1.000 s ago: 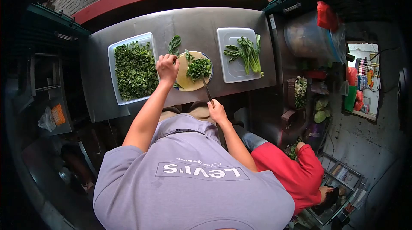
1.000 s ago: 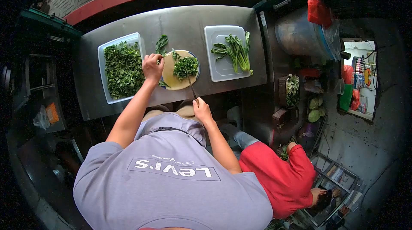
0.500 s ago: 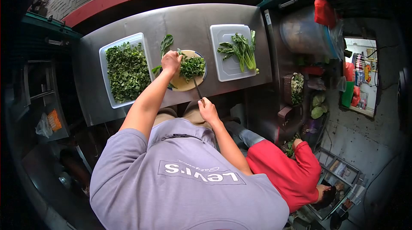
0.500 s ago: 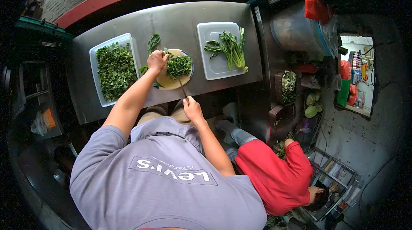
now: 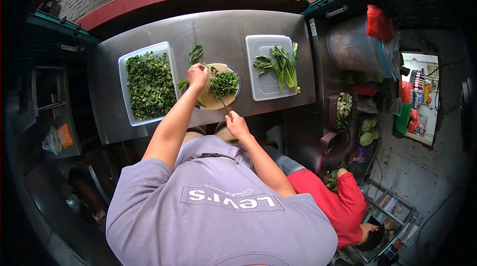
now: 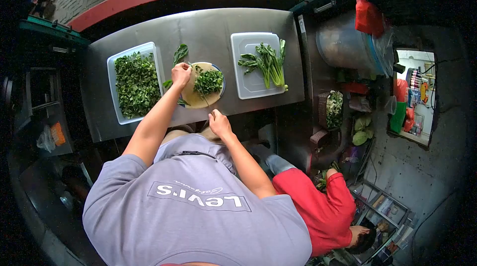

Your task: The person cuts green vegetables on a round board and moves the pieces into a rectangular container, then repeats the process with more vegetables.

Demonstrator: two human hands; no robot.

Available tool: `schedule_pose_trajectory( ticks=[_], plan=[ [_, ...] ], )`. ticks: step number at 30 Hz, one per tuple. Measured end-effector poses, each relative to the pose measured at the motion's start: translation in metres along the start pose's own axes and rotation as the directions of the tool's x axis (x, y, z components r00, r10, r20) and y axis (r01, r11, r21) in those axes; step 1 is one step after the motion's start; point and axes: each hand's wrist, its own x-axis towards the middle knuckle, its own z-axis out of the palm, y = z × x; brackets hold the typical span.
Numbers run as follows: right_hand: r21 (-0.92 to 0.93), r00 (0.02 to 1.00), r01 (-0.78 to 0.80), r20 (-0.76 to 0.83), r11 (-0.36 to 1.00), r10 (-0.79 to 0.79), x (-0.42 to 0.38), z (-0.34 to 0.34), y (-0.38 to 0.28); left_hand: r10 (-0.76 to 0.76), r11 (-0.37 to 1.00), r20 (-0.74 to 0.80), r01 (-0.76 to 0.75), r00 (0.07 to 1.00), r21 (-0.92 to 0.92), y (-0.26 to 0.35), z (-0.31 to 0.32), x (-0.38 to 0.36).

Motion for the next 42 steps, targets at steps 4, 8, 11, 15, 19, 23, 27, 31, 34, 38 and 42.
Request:
schedule_pose_trajectory(
  ticks=[4, 8, 11, 15, 19, 23, 27, 31, 34, 38, 42],
  plan=[
    [-0.132, 0.99, -0.005, 0.137, 0.991, 0.023, 0.012, 0.012, 0.009, 0.008, 0.994, -0.055, -0.014, 0.998, -0.109, 0.004, -0.028, -0.024],
    [-0.179, 0.992, -0.031, 0.117, 0.983, 0.053, 0.017, 0.017, 0.01, 0.042, 0.93, -0.07, -0.064, 0.997, -0.363, -0.022, -0.038, -0.052],
    [-0.159, 0.996, -0.031, 0.074, 0.987, 0.043, 0.024, 0.022, 0.023, 0.084, 0.928, 0.007, -0.076, 0.996, -0.366, -0.041, -0.042, -0.076],
    [-0.142, 0.998, -0.04, 0.033, 0.989, 0.045, 0.032, 0.016, 0.023, 0.103, 0.948, 0.094, -0.069, 0.99, -0.309, -0.049, -0.041, -0.102],
    [-0.137, 0.999, -0.035, 0.007, 0.99, 0.036, 0.036, 0.014, 0.023, 0.131, 0.947, 0.138, -0.083, 0.982, -0.309, -0.039, -0.041, -0.115],
    [-0.12, 0.999, -0.031, 0.012, 0.992, 0.033, 0.031, 0.011, 0.016, 0.109, 0.961, 0.183, -0.056, 0.977, -0.27, -0.039, -0.042, -0.115],
    [-0.095, 0.999, 0.012, 0.032, 0.995, -0.009, 0.016, 0.016, 0.025, 0.074, 0.991, 0.108, -0.061, 0.991, -0.119, -0.05, -0.044, -0.108],
    [-0.154, 0.998, 0.001, 0.063, 0.988, 0.008, 0.008, 0.018, 0.037, 0.061, 0.992, 0.079, -0.052, 0.995, -0.115, -0.056, -0.054, -0.108],
    [-0.141, 0.998, -0.018, 0.051, 0.99, 0.026, 0.008, 0.014, 0.041, 0.069, 0.986, 0.1, -0.053, 0.993, -0.156, -0.061, -0.06, -0.11],
    [-0.149, 1.0, -0.019, -0.015, 0.989, 0.017, 0.017, 0.006, 0.048, 0.088, 0.976, 0.152, -0.054, 0.984, -0.211, -0.068, -0.057, -0.113],
    [-0.204, 1.0, -0.014, -0.007, 0.979, 0.013, 0.027, -0.005, 0.053, 0.113, 0.975, 0.185, -0.073, 0.976, -0.21, -0.066, -0.052, -0.116]
  ],
)
